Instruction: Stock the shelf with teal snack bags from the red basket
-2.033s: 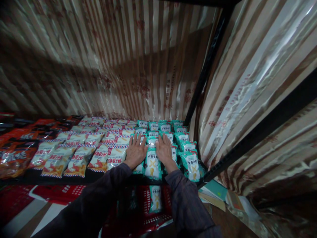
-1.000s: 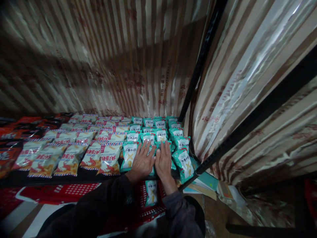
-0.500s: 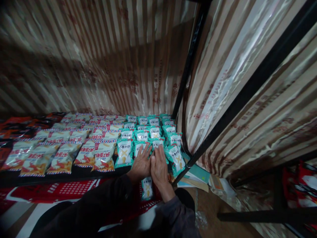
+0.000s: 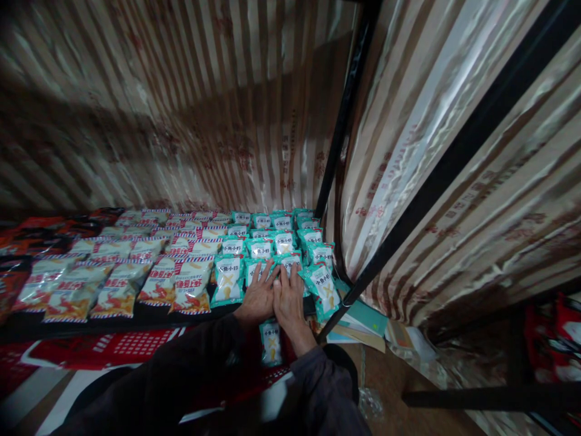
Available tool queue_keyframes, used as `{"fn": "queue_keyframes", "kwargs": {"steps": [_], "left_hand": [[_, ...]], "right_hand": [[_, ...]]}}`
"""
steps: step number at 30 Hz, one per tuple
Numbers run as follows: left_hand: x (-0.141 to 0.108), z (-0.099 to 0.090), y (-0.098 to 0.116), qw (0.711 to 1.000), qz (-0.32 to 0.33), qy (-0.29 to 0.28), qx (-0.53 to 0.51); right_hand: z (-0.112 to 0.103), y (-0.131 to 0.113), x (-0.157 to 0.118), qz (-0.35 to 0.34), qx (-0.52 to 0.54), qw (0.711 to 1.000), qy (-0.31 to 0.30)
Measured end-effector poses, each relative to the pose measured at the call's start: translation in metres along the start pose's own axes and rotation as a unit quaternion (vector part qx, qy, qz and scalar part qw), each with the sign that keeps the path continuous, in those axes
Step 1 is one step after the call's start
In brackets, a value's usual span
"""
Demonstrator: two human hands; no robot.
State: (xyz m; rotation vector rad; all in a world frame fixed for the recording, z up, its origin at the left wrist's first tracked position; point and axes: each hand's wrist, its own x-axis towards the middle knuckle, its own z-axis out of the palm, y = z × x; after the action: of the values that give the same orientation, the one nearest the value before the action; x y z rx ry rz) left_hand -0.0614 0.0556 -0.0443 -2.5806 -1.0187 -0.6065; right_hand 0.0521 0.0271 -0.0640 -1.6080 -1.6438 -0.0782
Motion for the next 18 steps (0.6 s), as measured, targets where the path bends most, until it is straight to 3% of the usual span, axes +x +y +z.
{"fn": "queue_keyframes", "kwargs": {"steps": [12, 18], "left_hand": [[0.007, -0.007, 0.002, 1.0, 0.009, -0.011, 0.002], [0.016, -0.011, 0.001, 0.999, 0.011, -0.038, 0.013]], "right_hand": [[-0.008, -0.004, 0.03, 0.041, -0.086, 0.995, -0.029], [-0.003, 0.001, 0.03, 0.056, -0.054, 0.997, -0.016]]}}
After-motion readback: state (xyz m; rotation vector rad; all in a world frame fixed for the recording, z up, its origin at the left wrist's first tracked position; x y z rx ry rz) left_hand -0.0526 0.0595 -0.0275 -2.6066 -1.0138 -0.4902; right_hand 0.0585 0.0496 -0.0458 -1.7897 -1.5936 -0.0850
